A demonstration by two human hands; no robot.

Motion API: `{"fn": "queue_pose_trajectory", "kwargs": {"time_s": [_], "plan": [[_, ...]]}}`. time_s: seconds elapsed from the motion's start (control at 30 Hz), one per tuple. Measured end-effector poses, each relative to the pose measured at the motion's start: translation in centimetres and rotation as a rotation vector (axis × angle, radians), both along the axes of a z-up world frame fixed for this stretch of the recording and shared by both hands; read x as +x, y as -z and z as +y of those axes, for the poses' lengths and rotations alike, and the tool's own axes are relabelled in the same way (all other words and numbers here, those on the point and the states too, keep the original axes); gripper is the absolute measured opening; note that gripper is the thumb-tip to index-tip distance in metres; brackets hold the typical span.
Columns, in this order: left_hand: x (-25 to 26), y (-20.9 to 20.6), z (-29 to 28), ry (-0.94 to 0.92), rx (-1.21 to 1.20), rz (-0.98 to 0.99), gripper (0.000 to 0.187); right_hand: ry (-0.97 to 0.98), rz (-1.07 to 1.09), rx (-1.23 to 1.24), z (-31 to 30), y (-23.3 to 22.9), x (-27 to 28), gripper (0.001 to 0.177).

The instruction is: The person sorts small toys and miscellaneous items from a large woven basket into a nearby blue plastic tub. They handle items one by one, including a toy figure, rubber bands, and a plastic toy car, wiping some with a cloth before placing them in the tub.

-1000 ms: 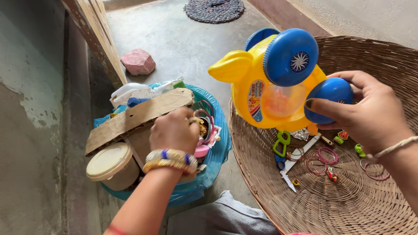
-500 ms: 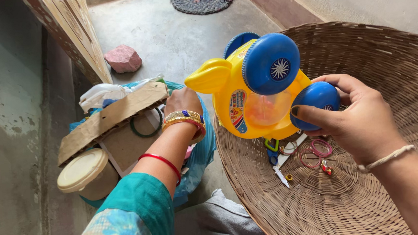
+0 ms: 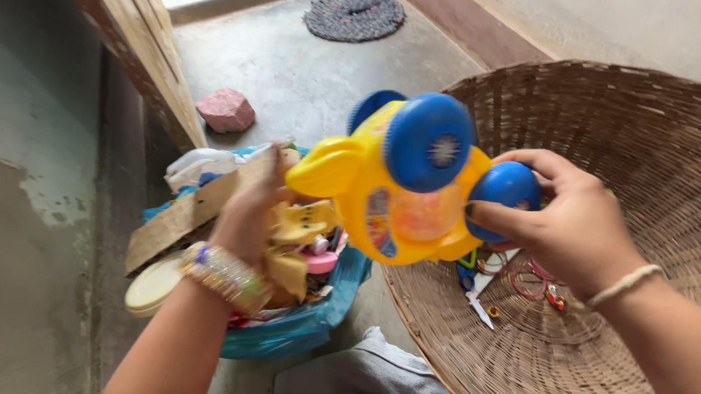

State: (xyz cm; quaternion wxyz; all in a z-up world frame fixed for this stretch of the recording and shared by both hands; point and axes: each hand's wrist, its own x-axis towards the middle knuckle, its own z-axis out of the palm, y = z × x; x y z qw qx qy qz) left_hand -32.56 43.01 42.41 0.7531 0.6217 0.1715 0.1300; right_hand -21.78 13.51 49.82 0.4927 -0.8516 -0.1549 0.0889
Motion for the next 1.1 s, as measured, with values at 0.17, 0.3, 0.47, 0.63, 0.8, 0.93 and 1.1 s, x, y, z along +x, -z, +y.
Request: {"fn": "queue_pose_trajectory", "kwargs": {"time_s": [0.17, 0.3, 0.47, 0.63, 0.8, 0.93, 1.1], "plan": [[-6.3, -4.3, 1.8, -0.106, 0.257, -0.092, 0.065, -0.089, -0.326, -0.264, 6.4, -1.9, -1.7, 0.063], [-8.4, -4.1, 4.0, -0.414, 0.480, 0.034, 0.065, -0.312, -0.362, -0.244, 12.0, -1.9, -3.5, 0.078], [-10.5, 1.0, 8.9, -0.563, 0.221, 0.232, 0.067, -0.486, -0.211, -0.243, 15.2, 0.3, -4.5, 0.086], [-11.0, 7.5, 10.9, -0.557, 0.883, 0.409, 0.090, -0.699, -0.396, -0.227, 14.6, 4.1, -5.4, 0.077], [-11.4, 9.1, 11.2, -0.541, 0.847, 0.571, 0.080, -0.809, -0.321, -0.373, 12.9, 5.8, -5.8, 0.069], [-12.1, 7.1, 10.5, -0.681, 0.614, 0.539, 0.048, -0.853, -0.172, -0.469, 12.8, 6.3, -7.5, 0.075], [-14.6, 4.2, 6.7, -0.617, 0.628, 0.245, 0.066, -0.763, -0.195, -0.421, 13.1, 6.6, -8.4, 0.057]]}}
